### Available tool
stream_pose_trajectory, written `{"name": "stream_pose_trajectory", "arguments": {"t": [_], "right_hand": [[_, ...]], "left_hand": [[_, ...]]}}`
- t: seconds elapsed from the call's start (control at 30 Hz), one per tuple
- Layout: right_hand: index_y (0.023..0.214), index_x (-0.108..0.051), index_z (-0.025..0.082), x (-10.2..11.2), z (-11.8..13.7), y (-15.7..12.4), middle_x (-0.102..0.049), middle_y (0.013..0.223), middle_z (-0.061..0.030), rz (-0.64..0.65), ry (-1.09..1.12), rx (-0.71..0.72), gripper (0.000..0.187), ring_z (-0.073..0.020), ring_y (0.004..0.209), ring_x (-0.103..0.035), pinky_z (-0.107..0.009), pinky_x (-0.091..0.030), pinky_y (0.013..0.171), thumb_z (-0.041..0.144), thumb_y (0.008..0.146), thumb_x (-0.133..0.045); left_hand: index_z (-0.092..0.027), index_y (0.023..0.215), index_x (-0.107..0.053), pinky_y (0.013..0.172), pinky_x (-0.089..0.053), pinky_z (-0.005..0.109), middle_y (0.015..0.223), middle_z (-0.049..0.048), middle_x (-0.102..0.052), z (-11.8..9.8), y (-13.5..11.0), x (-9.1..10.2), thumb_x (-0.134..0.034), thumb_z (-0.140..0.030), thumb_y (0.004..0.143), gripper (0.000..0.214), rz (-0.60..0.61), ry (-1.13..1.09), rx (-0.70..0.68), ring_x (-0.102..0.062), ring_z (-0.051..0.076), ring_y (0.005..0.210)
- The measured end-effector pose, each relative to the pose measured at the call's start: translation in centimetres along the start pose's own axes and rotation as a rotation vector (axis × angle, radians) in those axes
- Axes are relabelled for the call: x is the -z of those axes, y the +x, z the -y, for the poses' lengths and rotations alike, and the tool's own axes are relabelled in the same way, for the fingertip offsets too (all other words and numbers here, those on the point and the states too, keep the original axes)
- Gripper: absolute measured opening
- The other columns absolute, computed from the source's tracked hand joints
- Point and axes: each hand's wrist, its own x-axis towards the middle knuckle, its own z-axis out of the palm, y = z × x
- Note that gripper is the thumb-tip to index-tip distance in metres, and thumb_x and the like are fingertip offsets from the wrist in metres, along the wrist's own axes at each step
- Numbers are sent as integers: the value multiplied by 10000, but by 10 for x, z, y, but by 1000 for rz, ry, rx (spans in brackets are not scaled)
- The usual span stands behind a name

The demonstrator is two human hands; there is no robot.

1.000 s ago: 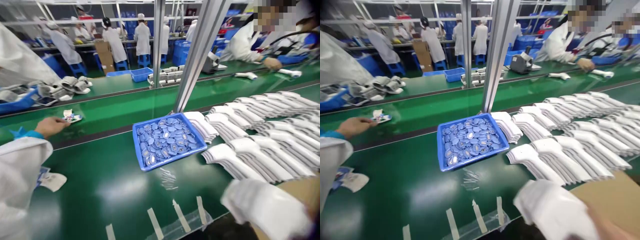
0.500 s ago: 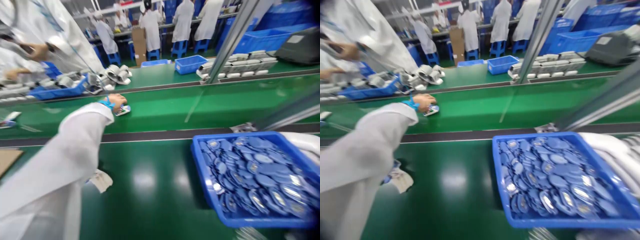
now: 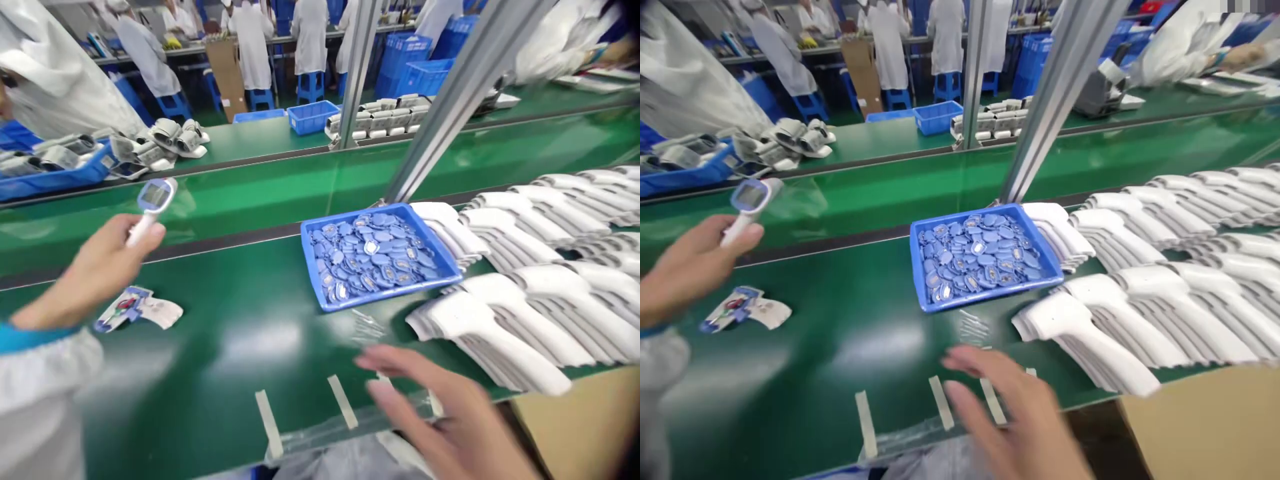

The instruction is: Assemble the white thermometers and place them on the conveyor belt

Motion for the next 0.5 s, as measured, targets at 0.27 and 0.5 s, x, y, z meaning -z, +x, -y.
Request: {"name": "stream_pose_trajectory", "arguments": {"t": [0.27,0.5], "right_hand": [[953,-583,217,-69,62,25,-678,833,-24,210,483,-109,314,-162,706,-614,-299,-482,638,494,1018,-452],[979,-674,263,-17,-2,-13,-688,858,4,457,202,140,379,-168,774,-594,-318,-455,731,437,1080,-353]], "left_hand": [[-521,1491,-333,906,-564,473,1376,46,-590,-55,-289,-83,-602,-449,918,638,291,-646,-388,-609,306,1206],[-389,1296,-571,1056,-464,520,1373,80,-563,-58,-291,-89,-781,-480,822,527,217,-706,-289,-527,329,1278]]}}
